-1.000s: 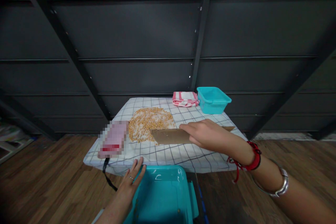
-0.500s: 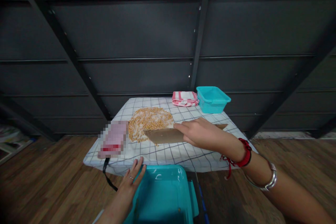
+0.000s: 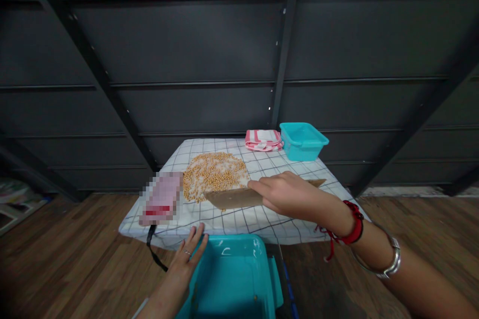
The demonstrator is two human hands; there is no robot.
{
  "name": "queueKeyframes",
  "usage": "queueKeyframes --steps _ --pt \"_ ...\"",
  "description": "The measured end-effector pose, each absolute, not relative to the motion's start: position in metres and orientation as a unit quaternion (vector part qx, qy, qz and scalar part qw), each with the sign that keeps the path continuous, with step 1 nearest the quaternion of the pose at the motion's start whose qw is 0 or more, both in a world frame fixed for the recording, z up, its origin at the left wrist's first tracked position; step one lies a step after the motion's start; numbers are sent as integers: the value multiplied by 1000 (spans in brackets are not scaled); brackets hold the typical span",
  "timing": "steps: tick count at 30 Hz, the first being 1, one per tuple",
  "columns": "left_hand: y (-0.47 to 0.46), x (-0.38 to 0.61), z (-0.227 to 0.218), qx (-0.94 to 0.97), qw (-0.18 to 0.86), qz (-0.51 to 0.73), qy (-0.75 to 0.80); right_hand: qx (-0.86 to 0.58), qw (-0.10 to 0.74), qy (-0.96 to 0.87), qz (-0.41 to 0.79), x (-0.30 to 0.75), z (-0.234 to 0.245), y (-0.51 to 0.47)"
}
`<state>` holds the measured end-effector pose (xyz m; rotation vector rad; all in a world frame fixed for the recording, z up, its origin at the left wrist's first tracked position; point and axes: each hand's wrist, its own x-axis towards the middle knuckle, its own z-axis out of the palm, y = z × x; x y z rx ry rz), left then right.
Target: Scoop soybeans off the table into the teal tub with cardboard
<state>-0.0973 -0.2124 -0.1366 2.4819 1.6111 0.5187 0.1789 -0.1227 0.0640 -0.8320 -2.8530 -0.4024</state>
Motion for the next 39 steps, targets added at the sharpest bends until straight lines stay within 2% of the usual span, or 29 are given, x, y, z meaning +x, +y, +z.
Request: queueKeyframes --steps 9,13,19,23,32,39 --pt "-212 -98 -138 823 73 166 538 -210 88 -963 -143 184 55 -125" --pt "-213 -98 -140 825 58 168 536 -198 69 -965 -157 185 51 -124" --pt "-213 -98 -139 823 65 175 536 -172 78 -975 -120 185 52 -133" --pt "-213 -97 -140 821 68 178 538 -157 92 -972 -146 189 50 -136" --pt "-213 -96 -142 824 46 171 538 -158 63 -960 -223 188 48 -146" --pt "-213 -96 -142 825 41 172 537 -168 58 -960 -215 186 55 -153"
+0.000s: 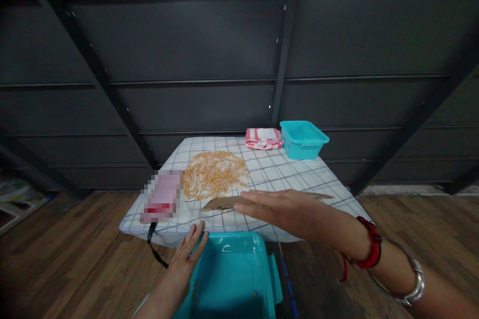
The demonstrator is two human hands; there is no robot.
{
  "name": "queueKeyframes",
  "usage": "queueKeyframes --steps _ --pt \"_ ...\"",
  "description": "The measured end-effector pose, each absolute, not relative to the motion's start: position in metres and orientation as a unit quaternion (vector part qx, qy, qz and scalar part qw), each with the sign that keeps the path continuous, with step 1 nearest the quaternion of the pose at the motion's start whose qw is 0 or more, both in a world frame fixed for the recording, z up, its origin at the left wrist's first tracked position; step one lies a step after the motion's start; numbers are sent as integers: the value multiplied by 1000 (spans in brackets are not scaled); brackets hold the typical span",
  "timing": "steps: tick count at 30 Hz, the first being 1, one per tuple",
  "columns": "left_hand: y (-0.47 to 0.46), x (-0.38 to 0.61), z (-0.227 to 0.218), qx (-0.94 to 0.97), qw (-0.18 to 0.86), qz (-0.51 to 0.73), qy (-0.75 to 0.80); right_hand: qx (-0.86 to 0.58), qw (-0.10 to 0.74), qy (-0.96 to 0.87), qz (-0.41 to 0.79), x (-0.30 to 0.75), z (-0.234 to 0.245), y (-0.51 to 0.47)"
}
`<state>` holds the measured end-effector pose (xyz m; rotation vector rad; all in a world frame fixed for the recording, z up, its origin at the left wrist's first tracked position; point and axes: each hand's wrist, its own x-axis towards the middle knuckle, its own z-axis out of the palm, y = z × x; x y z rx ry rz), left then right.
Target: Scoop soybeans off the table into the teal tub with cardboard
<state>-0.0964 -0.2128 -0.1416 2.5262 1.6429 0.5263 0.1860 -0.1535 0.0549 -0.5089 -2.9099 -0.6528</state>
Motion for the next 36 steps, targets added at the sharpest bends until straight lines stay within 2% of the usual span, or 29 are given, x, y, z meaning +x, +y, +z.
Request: queueKeyframes --steps 17,24,36 --pt "-215 -96 -136 830 33 169 530 -152 29 -980 -127 185 53 -163" --pt "-216 -96 -132 830 34 168 530 -123 73 -971 -190 183 52 -161" --pt "-214 -96 -138 828 22 170 534 -137 87 -957 -240 181 45 -158"
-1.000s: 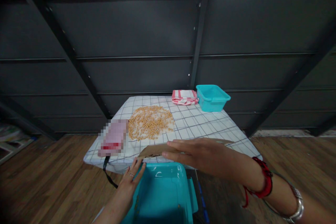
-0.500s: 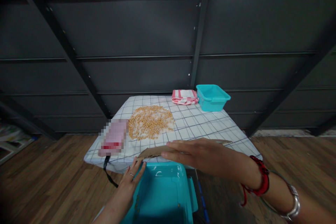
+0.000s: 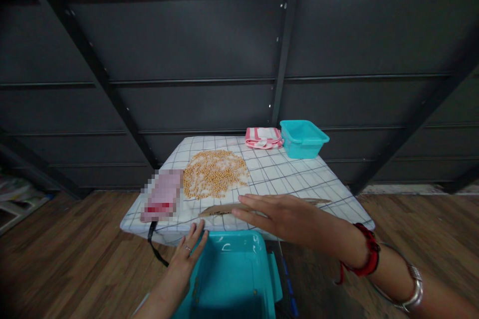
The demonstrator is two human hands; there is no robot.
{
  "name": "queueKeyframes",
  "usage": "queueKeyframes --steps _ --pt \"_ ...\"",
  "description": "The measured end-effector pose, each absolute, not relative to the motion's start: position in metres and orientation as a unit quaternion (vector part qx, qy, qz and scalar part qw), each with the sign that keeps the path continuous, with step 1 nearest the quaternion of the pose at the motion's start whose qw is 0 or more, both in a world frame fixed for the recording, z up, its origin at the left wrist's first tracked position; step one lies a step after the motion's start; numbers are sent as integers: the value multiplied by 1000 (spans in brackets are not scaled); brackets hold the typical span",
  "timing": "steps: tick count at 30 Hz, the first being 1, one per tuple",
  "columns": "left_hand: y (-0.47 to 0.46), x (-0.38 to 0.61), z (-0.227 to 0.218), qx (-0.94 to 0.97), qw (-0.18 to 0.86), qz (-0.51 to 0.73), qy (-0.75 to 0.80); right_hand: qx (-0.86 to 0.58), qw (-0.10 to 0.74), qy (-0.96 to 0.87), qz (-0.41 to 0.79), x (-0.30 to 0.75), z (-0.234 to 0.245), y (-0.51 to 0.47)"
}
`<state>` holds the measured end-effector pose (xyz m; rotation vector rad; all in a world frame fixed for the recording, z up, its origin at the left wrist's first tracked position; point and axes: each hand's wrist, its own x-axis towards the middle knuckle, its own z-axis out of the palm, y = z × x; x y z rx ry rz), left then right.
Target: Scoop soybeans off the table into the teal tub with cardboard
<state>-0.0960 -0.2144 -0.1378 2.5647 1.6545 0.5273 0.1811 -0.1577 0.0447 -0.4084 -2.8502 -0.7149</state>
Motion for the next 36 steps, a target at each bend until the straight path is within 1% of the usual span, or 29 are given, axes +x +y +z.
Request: queueKeyframes --steps 3,8,13,19,28,36 --pt "-215 -95 -134 830 24 173 530 -138 78 -960 -229 182 45 -156" --pt "-214 -95 -135 829 25 174 530 -148 61 -973 -164 184 49 -162" --pt "-215 -95 -135 830 36 176 529 -142 55 -980 -125 183 54 -167" --pt "-214 -95 -134 826 34 177 535 -133 70 -985 -83 181 60 -170" --pt "-214 -97 -139 829 30 189 526 -134 44 -987 -74 189 61 -175" --pt "-215 -95 -135 820 52 199 535 -113 94 -984 -100 185 75 -186"
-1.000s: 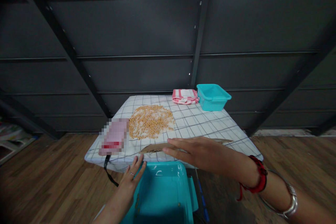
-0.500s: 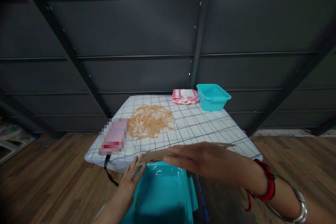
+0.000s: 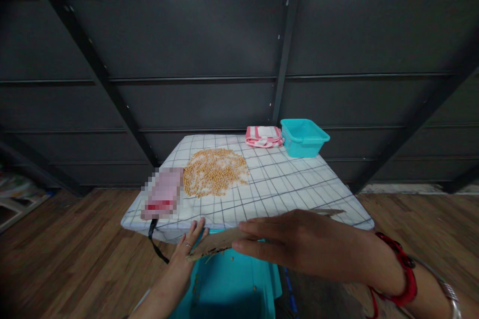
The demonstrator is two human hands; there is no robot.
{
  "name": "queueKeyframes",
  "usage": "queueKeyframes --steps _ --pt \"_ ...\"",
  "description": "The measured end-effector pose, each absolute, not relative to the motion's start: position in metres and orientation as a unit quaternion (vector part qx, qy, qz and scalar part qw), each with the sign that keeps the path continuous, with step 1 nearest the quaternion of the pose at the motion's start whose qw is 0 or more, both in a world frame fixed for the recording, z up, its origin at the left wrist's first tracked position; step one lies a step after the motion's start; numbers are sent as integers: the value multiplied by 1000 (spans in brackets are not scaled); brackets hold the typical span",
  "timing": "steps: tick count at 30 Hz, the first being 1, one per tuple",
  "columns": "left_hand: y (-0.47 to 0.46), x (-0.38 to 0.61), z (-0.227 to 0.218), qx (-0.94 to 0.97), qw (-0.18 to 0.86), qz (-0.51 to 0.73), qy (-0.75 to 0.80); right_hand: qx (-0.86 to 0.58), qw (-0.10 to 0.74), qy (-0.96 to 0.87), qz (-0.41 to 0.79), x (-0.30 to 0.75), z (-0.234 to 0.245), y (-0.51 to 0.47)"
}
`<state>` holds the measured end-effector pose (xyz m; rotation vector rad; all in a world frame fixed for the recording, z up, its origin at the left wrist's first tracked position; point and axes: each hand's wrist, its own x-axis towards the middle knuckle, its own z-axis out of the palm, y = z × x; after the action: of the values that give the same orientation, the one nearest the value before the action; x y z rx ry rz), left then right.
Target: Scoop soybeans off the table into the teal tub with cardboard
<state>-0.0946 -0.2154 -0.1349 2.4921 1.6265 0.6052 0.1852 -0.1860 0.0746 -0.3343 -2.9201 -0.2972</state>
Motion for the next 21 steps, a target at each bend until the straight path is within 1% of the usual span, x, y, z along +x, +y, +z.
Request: queueKeyframes --steps 6,12,17,21 --pt "-214 -94 -132 824 42 184 534 -145 85 -979 -114 186 74 -175" --pt "-215 -95 -132 828 28 172 533 -188 66 -969 -148 184 59 -141" --pt "-214 -96 -136 830 11 172 531 -187 38 -973 -128 182 55 -127" --pt "-214 -96 -135 829 25 177 531 -185 45 -976 -110 182 54 -129"
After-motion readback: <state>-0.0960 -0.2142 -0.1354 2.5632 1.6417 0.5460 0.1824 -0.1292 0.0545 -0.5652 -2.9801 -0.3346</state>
